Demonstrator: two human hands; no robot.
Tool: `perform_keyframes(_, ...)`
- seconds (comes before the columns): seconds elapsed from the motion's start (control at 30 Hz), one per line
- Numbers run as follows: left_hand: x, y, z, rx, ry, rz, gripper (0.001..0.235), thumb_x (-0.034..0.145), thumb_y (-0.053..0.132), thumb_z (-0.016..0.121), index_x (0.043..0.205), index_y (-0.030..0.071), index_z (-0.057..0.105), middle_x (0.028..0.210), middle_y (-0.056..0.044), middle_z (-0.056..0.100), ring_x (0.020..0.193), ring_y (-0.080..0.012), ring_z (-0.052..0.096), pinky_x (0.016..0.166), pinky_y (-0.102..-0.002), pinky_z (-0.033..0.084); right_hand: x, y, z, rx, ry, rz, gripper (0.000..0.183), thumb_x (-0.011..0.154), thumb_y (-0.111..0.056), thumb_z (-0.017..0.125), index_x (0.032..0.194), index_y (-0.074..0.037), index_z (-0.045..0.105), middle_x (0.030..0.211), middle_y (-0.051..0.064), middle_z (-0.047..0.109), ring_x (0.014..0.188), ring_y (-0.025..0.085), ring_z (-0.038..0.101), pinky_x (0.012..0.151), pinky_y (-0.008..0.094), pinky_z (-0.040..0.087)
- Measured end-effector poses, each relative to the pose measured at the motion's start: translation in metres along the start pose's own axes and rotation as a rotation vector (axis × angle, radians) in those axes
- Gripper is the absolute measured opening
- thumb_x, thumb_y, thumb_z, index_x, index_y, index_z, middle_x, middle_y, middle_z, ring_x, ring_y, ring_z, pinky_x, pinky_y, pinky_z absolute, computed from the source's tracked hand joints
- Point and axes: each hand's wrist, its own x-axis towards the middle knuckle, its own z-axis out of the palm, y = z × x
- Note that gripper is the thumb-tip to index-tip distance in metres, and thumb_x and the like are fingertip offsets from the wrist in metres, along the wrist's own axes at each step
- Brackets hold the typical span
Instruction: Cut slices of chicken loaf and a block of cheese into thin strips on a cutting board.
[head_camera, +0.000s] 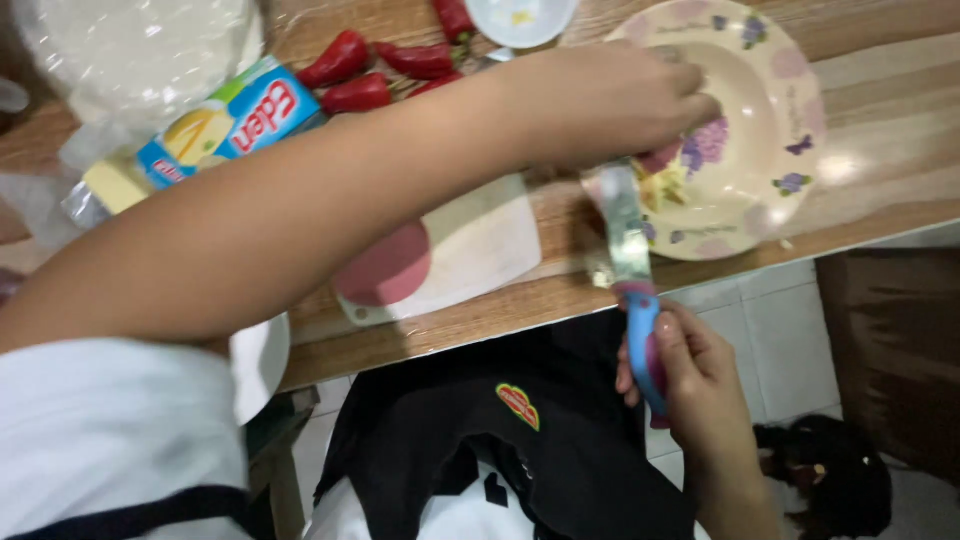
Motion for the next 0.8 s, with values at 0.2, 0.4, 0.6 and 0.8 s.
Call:
perform_keyframes(0.2,0.106,-0.019,0.065,-0.009,-0.217,0.06,0.011,0.072,0.01,0.083,0.078,0.013,0.074,0.084,-0.005,0.07,0.066,-0.0289,0.066,0.061,-0.041,0.057,0.021,-0.002,-0.029,0.282,0.115,-0.017,0.039,0.11,-0.028,0.045,0.123,0.006,0.06,0.074,0.013,0.064,0.05,0.016,0.056,0.042,0.026,0.044)
perform_keyframes(0.4,0.131,-0.026,0.097,-0.038,-0.355,0.051,0.011,0.086,0.016,0.079,0.078,0.009,0.077,0.075,-0.007,0.071,0.06,-0.0246,0.064,0.061,-0.043,0.056,0.032,0.0,-0.052,0.515,-0.017,-0.051,0.044,0.111,-0.03,0.047,0.129,0.008,0.057,0.084,0.014,0.065,0.056,0.014,0.058,0.046,0.022,0.046)
perform_keyframes(0.6,0.107,-0.035,0.08,0.197,-0.009,0.132,0.002,0.084,0.006,0.075,0.085,0.004,0.076,0.084,-0.013,0.071,0.059,-0.0221,0.067,0.053,-0.033,0.062,-0.001,-0.002,-0.062,0.8,-0.202,0.03,0.044,0.112,-0.026,0.042,0.139,0.008,0.049,0.085,0.013,0.057,0.049,0.006,0.041,0.033,0.015,0.028)
perform_keyframes(0.8,-0.056,0.059,-0.057,0.161,0.156,-0.353,0.013,0.079,-0.001,0.07,0.093,-0.002,0.07,0.099,-0.018,0.066,0.081,-0.0332,0.064,0.072,-0.042,0.057,-0.025,0.016,-0.063,0.618,-0.326,0.222,0.04,0.109,-0.031,0.043,0.133,-0.001,0.057,0.076,0.016,0.058,0.037,0.014,0.044,0.025,0.024,0.031)
